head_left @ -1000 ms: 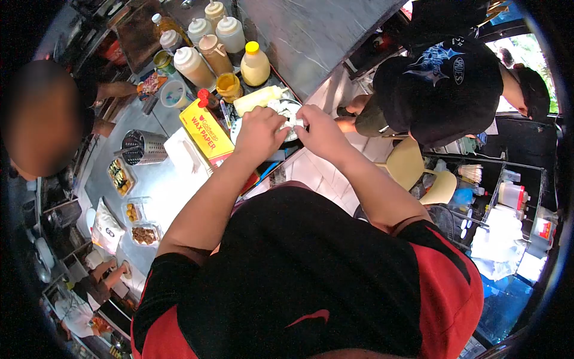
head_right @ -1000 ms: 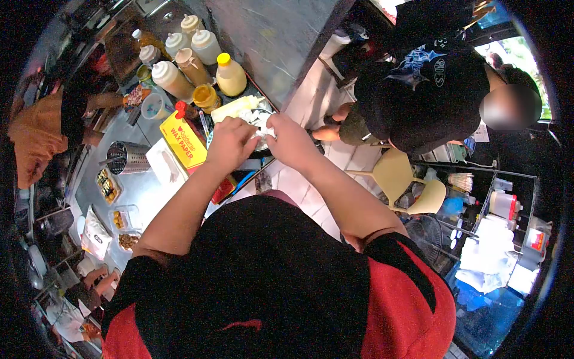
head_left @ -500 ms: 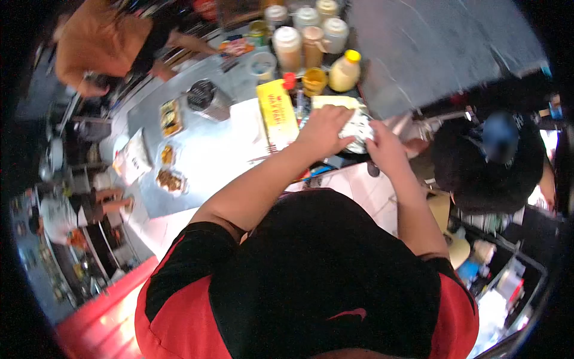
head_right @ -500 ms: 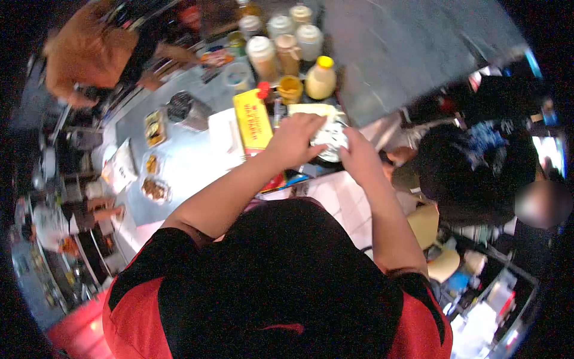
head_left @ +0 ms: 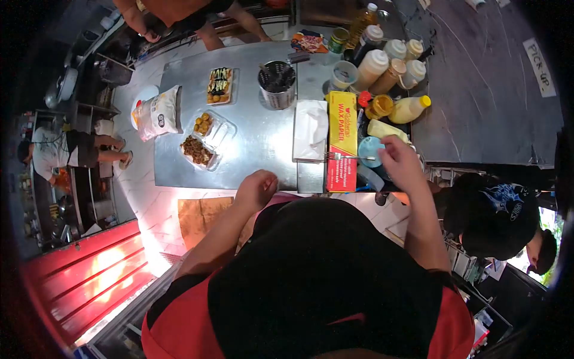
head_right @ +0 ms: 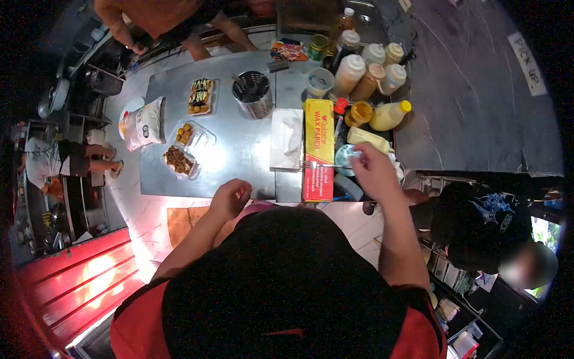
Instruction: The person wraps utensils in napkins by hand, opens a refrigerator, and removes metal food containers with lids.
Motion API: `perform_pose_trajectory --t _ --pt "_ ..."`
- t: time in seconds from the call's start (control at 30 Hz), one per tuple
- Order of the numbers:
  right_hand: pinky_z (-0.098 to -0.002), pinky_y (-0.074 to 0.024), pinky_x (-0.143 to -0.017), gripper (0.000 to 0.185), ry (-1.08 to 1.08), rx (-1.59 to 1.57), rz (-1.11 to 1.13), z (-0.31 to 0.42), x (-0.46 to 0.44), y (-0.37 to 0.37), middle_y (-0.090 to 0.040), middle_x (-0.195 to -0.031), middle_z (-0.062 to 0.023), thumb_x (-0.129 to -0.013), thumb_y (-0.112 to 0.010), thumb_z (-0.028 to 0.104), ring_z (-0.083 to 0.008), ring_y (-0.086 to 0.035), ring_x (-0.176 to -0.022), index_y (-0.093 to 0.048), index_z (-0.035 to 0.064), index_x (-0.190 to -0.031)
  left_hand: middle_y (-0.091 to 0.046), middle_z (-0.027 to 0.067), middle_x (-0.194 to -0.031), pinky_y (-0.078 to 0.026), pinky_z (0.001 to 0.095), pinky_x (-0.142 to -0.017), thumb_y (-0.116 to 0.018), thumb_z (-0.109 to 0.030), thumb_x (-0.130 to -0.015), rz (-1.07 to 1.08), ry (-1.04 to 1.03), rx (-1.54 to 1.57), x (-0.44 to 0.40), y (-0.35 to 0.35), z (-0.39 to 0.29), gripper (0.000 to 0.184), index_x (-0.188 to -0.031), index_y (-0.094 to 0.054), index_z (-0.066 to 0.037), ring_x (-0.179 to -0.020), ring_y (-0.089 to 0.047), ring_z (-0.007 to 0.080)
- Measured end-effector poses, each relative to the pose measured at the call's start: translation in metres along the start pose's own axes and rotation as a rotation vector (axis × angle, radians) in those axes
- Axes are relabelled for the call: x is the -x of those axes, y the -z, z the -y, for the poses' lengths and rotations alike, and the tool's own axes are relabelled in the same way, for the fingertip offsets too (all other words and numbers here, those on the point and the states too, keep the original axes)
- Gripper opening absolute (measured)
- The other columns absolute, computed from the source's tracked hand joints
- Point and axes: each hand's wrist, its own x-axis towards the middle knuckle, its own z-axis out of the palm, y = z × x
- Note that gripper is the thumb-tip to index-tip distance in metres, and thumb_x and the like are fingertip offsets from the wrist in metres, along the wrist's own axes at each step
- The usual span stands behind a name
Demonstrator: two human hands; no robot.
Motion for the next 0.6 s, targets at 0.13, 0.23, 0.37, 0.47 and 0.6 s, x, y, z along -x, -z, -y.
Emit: perform_pose_trajectory --t 0.13,0.23,0.37,0.47,0.6 --pt "-0.0417 -0.0547 -0.071 0.051 0.236 0.027 0.227 0.072 -0.053 -0.091 -0.072 -0.089 -0.0141 -0.095 -0.073 0.031 -0.0281 -0.071 -0.078 -0.058 0.0110 -0.140 -0.074 0.0163 -0.101 -0.058 0.0427 -0.081 -0.072 -0.019 -0.093 0.097 0.101 -0.113 0.020 0.034 0.041 0.016 -0.103 -0.076 -0.006 -0.089 -0.073 0.0344" --pt "-0.0456 -0.0578 -0.085 0.079 0.118 -0.035 0.273 0.127 -0.102 -0.164 -0.075 -0.105 -0.0197 -0.092 -0.073 0.026 -0.0332 -0.074 -0.095 -0.037 0.0184 -0.161 -0.076 0.0175 -0.106 -0.059 0.0427 -0.086 -0.071 -0.023 -0.093 0.165 0.125 -0.055 0.024 0.058 0.074 0.020 -0.103 -0.076 -0.007 -0.095 -0.074 0.0344" --pt "-0.0557 -0.0555 -0.090 0.062 0.136 0.052 0.063 0.130 -0.156 -0.243 -0.072 -0.109 -0.0303 -0.094 -0.067 0.025 -0.0484 -0.071 -0.104 -0.043 0.0060 -0.147 -0.076 0.0176 -0.101 -0.059 0.0390 -0.078 -0.076 -0.018 -0.096 0.128 0.092 0.024 0.033 0.092 0.105 0.019 -0.105 -0.075 -0.002 -0.083 -0.073 0.0303" --pt "-0.0577 -0.0547 -0.086 0.034 0.030 0.035 -0.065 0.146 -0.158 -0.259 -0.072 -0.102 -0.0289 -0.098 -0.066 0.026 -0.0496 -0.070 -0.099 -0.051 0.0038 -0.119 -0.075 0.0174 -0.098 -0.059 0.0389 -0.074 -0.074 -0.020 -0.097 0.132 0.032 -0.076 0.040 0.123 0.120 0.021 -0.106 -0.075 -0.001 -0.081 -0.073 0.0292" --pt "-0.0585 -0.0536 -0.081 0.029 0.062 0.012 -0.119 0.144 -0.132 -0.264 -0.072 -0.096 -0.0261 -0.099 -0.065 0.028 -0.0490 -0.070 -0.093 -0.054 0.0044 -0.112 -0.075 0.0178 -0.096 -0.058 0.0380 -0.074 -0.073 -0.021 -0.097 0.186 0.068 -0.076 0.035 0.153 0.140 0.022 -0.106 -0.075 -0.001 -0.082 -0.073 0.0294"
